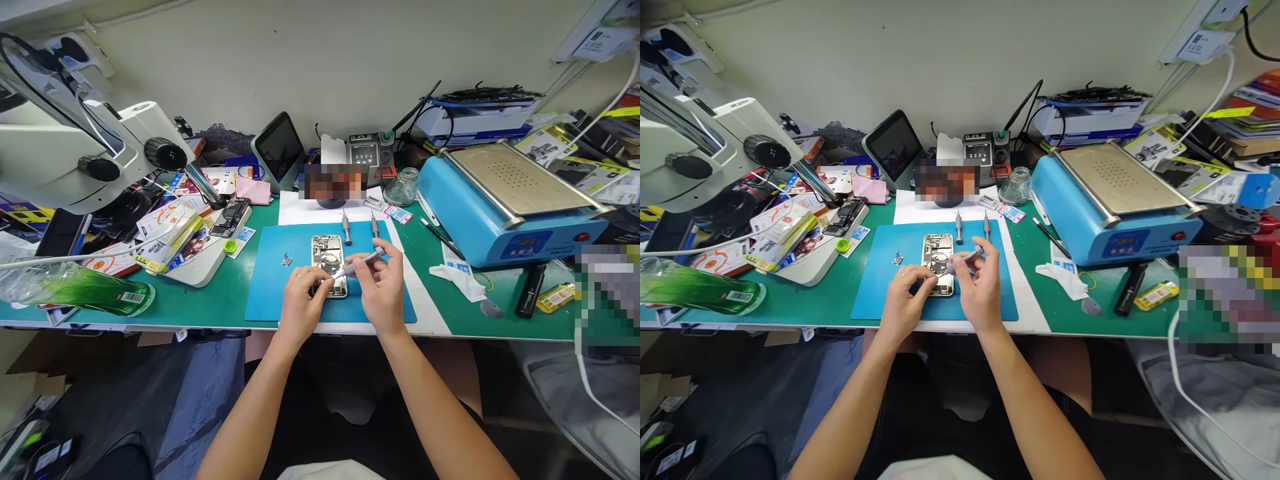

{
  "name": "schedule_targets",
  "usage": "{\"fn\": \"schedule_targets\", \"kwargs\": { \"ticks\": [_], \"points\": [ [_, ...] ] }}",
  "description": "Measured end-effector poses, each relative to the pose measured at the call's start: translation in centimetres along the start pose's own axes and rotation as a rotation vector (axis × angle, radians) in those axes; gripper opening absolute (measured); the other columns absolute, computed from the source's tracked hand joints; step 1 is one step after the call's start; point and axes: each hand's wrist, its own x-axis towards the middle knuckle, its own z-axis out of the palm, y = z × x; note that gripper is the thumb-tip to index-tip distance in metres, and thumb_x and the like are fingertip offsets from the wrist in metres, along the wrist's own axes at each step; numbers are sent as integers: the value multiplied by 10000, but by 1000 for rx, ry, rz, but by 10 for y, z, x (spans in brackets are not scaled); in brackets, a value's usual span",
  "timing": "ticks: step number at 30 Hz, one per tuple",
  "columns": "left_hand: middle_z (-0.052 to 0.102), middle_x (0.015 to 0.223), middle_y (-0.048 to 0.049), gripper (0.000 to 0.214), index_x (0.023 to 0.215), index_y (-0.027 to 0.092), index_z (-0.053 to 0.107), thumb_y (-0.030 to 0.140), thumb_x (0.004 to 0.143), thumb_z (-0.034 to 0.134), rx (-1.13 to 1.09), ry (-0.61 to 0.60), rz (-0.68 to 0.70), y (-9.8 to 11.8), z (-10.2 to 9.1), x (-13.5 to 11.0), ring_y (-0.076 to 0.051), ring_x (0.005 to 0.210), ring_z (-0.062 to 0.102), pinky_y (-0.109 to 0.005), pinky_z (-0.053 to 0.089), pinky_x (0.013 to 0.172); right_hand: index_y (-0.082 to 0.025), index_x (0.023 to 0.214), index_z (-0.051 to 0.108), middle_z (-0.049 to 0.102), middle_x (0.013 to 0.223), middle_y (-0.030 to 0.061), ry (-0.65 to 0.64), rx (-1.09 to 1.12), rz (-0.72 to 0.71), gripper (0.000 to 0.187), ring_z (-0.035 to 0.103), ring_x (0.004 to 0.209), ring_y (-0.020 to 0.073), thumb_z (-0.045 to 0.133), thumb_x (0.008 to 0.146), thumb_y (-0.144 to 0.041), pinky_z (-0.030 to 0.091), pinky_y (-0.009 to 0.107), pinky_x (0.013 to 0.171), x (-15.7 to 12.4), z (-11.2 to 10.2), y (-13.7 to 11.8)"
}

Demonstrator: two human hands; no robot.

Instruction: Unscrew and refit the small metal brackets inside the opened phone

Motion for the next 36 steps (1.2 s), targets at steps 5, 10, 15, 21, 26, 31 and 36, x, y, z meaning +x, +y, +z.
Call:
{"fn": "schedule_targets", "kwargs": {
  "ticks": [5,10,15,21,26,31,36],
  "points": [
    [747,959,-26,128,898,247,694,245,1012,635,2,2,-5,0,1,0,-227,959,644,-367,497,871,-279,1363,455,769,1017,38,-15,-20,-12,412,782,892,198,655,1022,-395,675,376,811,-1,-1,0],
    [749,951,-29,136,893,249,696,263,1014,635,12,4,-26,-1,0,0,-231,953,651,-370,506,855,-277,1361,457,770,1020,44,-19,-26,-7,404,785,888,203,653,1026,-389,677,383,800,-3,-1,-1],
    [753,964,-32,140,899,251,706,267,1016,632,26,-6,-26,-1,1,0,-237,964,658,-378,508,864,-283,1360,456,769,1020,42,-18,-20,-16,398,791,925,215,651,1028,-381,685,399,818,-4,-2,-2],
    [752,955,-29,141,896,249,713,243,1015,637,22,-5,-2,-1,0,0,-233,934,649,-376,498,857,-282,1359,456,775,1012,43,-13,-15,-19,402,793,902,213,653,1022,-380,685,390,796,-4,-1,-2],
    [753,968,-29,119,919,245,723,240,1012,648,15,-8,5,-1,1,0,-231,945,650,-367,496,857,-282,1345,464,776,995,37,6,11,-10,400,798,906,218,663,1010,-372,686,385,783,-4,-1,-2],
    [756,973,-34,127,918,245,724,245,1014,641,41,-22,7,-2,0,0,-233,930,656,-369,499,861,-279,1342,465,777,990,42,20,3,-1,401,800,901,220,668,1006,-363,685,384,786,-4,-1,-3],
    [757,975,-36,117,921,235,723,229,1010,647,44,-28,24,-3,-1,0,-231,932,656,-360,495,858,-280,1348,464,777,983,33,24,-29,-35,404,793,876,205,669,1012,-370,684,367,776,-4,-1,-1]
  ]
}}
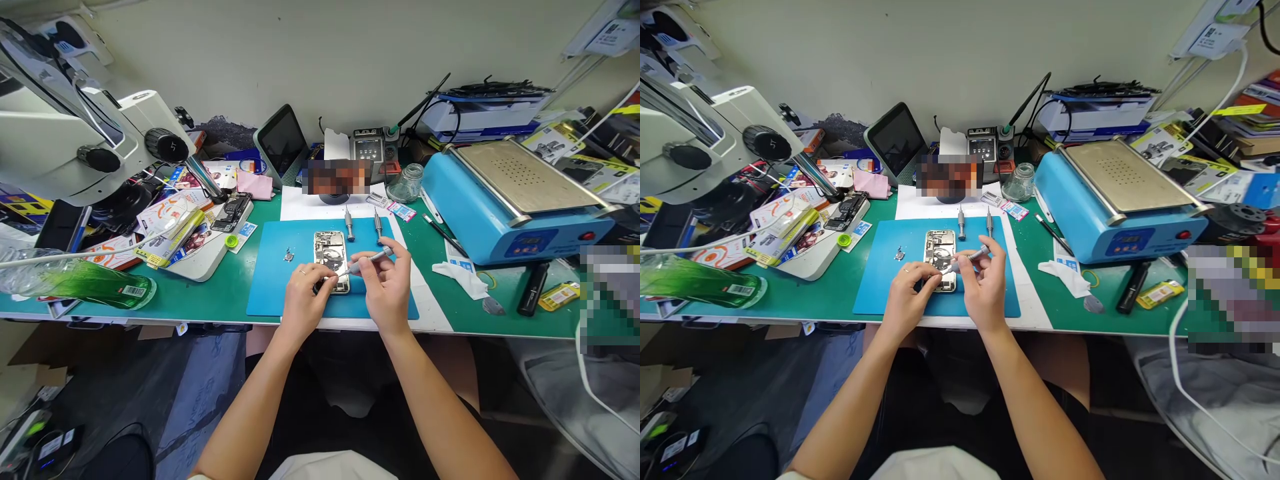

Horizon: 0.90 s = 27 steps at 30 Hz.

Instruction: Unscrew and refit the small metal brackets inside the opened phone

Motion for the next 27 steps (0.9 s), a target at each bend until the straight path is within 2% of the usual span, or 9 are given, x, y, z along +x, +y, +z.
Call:
{"fn": "schedule_targets", "kwargs": {
  "ticks": [6,9,18,27],
  "points": [
    [757,993,-32,54,948,237,732,203,966,695,-12,-7,16,-1,2,-1,-224,914,656,-361,498,862,-289,1333,486,775,962,12,24,30,-2,400,790,832,184,691,1000,-375,680,338,756,0,-1,3],
    [757,1026,-33,92,974,242,738,162,934,716,-10,-15,11,-3,3,-2,-230,939,658,-372,502,875,-289,1332,483,780,970,15,30,33,5,406,790,827,186,695,996,-374,683,339,748,0,-1,3],
    [759,1013,-29,90,960,240,740,156,944,712,3,-13,21,-5,3,-2,-224,932,665,-368,501,875,-279,1329,489,777,952,14,40,54,13,403,793,834,187,698,990,-344,679,333,740,0,0,1],
    [770,991,-24,90,918,239,742,160,950,711,54,-34,14,-5,4,-2,-218,907,676,-373,494,869,-283,1329,485,779,954,17,30,41,6,417,788,831,189,699,993,-406,675,334,728,0,-1,3]
  ]
}}
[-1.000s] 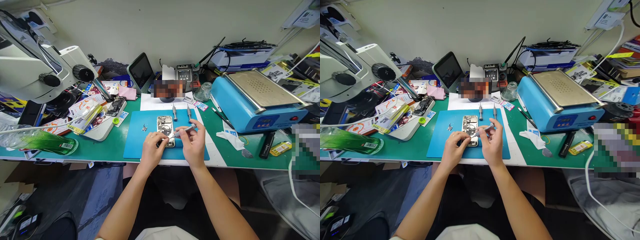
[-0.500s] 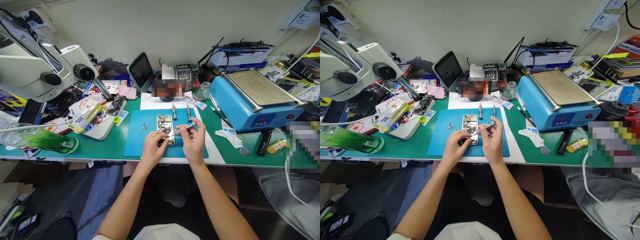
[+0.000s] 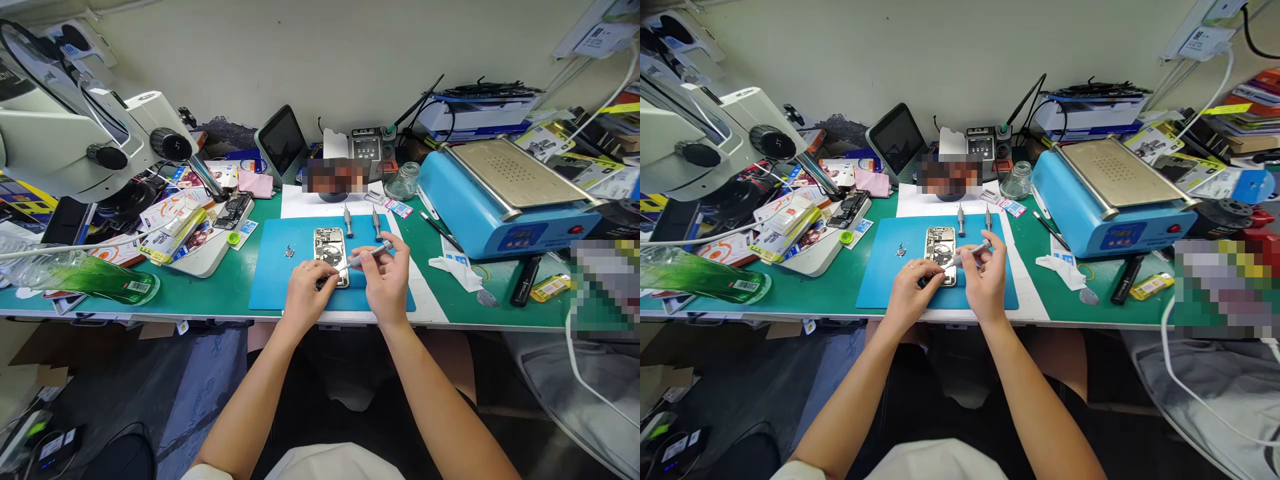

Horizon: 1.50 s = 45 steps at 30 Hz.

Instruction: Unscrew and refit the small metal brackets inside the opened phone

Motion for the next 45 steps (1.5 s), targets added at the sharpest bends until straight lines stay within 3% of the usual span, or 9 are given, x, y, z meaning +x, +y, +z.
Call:
{"fn": "schedule_targets", "kwargs": {
  "ticks": [45],
  "points": [
    [762,951,-23,153,883,236,710,203,1004,623,24,18,25,8,-3,-3,-204,860,650,-369,470,845,-276,1327,493,772,980,21,-7,-6,10,393,790,859,193,688,997,-360,682,360,752,-1,0,-1]
  ]
}}
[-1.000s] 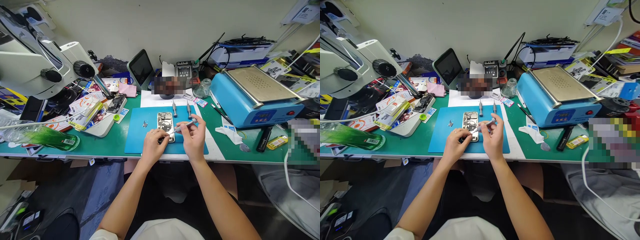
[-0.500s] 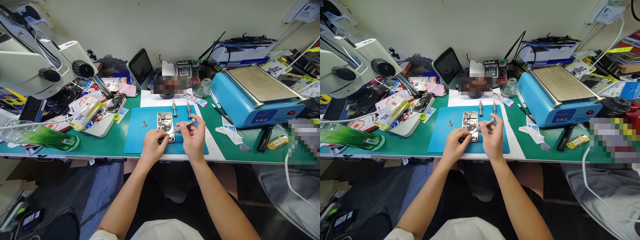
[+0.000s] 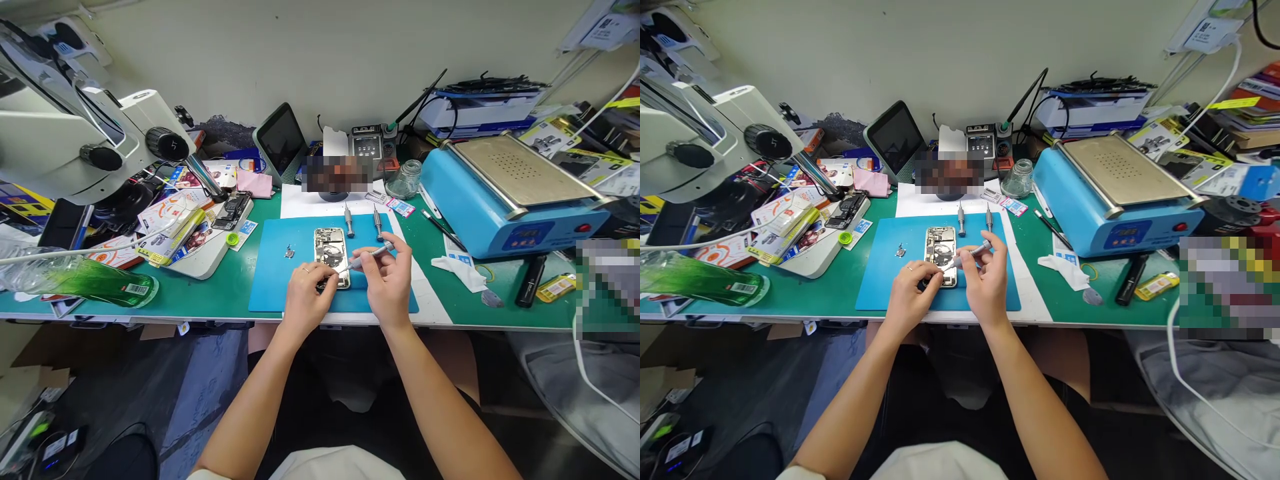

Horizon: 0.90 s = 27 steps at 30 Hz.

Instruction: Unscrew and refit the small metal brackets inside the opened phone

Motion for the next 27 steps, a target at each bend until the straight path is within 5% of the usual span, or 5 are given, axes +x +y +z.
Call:
{"fn": "schedule_targets", "kwargs": {
  "ticks": [27],
  "points": [
    [775,979,-29,150,918,251,707,253,1030,607,5,-9,-5,-1,-1,0,-216,882,678,-381,495,850,-286,1342,511,760,960,15,31,-9,-25,393,781,842,189,687,998,-354,681,346,739,-1,0,0]
  ]
}}
